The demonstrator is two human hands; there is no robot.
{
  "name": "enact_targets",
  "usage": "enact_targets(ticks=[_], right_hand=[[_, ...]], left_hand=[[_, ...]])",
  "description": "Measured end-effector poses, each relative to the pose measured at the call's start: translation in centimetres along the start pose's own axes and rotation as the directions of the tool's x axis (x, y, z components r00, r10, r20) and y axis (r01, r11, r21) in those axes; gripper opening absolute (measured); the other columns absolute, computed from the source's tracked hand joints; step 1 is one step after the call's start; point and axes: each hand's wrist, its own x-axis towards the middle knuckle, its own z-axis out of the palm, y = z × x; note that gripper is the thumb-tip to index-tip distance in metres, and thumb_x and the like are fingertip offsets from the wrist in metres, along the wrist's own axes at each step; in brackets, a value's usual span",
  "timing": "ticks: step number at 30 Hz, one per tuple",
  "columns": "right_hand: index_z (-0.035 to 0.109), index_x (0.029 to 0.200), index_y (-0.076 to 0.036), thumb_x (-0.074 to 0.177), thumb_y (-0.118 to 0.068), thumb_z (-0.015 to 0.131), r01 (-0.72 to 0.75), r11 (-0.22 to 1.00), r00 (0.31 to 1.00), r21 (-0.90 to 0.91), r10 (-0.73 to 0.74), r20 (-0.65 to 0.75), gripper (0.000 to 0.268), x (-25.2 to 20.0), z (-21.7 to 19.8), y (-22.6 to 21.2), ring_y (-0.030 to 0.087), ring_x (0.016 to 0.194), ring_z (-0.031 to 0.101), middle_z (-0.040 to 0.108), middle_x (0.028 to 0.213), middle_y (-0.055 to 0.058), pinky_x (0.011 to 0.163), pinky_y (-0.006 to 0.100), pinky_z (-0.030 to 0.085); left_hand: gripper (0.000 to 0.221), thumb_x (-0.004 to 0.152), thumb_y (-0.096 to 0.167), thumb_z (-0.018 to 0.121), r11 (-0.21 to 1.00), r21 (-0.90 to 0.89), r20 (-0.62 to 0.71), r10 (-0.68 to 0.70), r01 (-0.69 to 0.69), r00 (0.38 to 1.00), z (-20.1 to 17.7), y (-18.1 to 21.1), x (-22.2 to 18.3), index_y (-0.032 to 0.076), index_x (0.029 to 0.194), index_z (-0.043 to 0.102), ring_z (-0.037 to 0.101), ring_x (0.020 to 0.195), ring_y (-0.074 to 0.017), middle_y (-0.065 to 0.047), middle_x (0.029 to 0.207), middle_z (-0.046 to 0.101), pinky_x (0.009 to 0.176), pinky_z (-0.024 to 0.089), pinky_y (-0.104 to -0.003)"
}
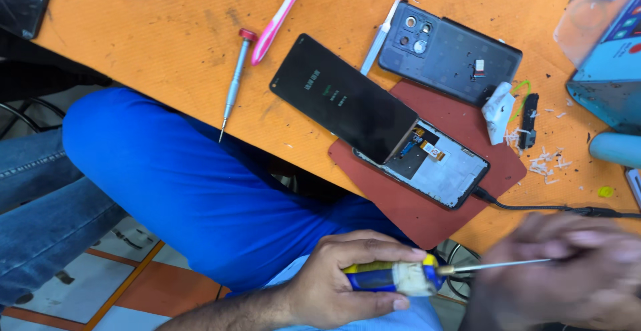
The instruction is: The person replaces a mobile phone screen by hand and using a screwdriver. They remove the damaged display, connect a new screen to the motherboard for testing, and secure internal components with screws.
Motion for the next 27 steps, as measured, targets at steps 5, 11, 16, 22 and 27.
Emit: enact_targets(ticks=[5, 11, 16, 22, 27], right_hand=[[0.05, 0.097, -0.003, 0.118, -0.024, 0.052, -0.002, 0.991, 0.992, 0.135, 0.019, -0.123, 0.029, 3.4, -5.7, 2.2, 0.01, 0.058, 0.043, 0.049, 0.077, 0.005, 0.051, 0.024, 0.033], [0.056, 0.102, -0.003, 0.119, -0.018, 0.053, -0.02, 1.0, 0.996, -0.003, 0.019, -0.082, 0.023, 6.4, -6.7, 4.4, 0.011, 0.067, 0.049, 0.054, 0.082, 0.005, 0.058, 0.023, 0.035], [0.058, 0.119, 0.006, 0.115, 0.0, 0.053, 0.2, 0.889, 0.968, -0.411, -0.116, 0.22, 0.009, 5.3, -2.8, 3.5, 0.015, 0.086, 0.064, 0.069, 0.104, 0.014, 0.076, 0.026, 0.05], [0.045, 0.146, 0.005, 0.107, 0.006, 0.065, 0.416, 0.687, 0.875, -0.596, -0.124, 0.467, 0.044, 4.4, 3.1, 0.8, 0.016, 0.106, 0.069, 0.064, 0.136, 0.019, 0.093, 0.027, 0.058], [0.04, 0.154, 0.0, 0.107, 0.006, 0.081, 0.554, 0.538, 0.786, -0.635, -0.086, 0.613, 0.063, 3.8, 6.7, -0.4, 0.021, 0.117, 0.068, 0.062, 0.14, 0.017, 0.104, 0.031, 0.059]], left_hand=[[0.053, 0.093, 0.021, 0.086, 0.999, -0.042, 0.028, 0.002, -0.001, 1.0, -2.3, -0.4, -1.7, 0.01, 0.141, 0.067, 0.072, 0.122, -0.0207, -0.01, 0.129, 0.073, 0.114, 0.057, -0.036], [0.062, 0.088, 0.03, 0.09, 0.977, 0.028, -0.142, 0.213, -0.211, 0.967, -7.9, 1.5, -2.5, 0.007, 0.138, 0.063, 0.071, 0.118, -0.0252, -0.017, 0.13, 0.069, 0.106, 0.059, -0.037], [0.071, 0.08, 0.039, 0.091, 0.951, -0.013, -0.485, 0.265, -0.31, 0.834, -11.1, 3.4, -3.3, 0.01, 0.133, 0.053, 0.076, 0.09, -0.0257, -0.023, 0.122, 0.065, 0.071, 0.07, -0.037], [0.076, 0.09, 0.04, 0.089, 0.863, -0.023, -0.65, 0.371, -0.505, 0.664, -13.1, 2.2, -2.0, 0.01, 0.148, 0.05, 0.071, 0.078, -0.0241, -0.024, 0.124, 0.066, 0.058, 0.06, -0.032], [0.077, 0.092, 0.045, 0.087, 0.851, -0.095, -0.7, 0.312, -0.516, 0.643, -13.3, 2.3, -2.0, 0.01, 0.149, 0.048, 0.067, 0.077, -0.0237, -0.025, 0.125, 0.064, 0.058, 0.057, -0.032]])
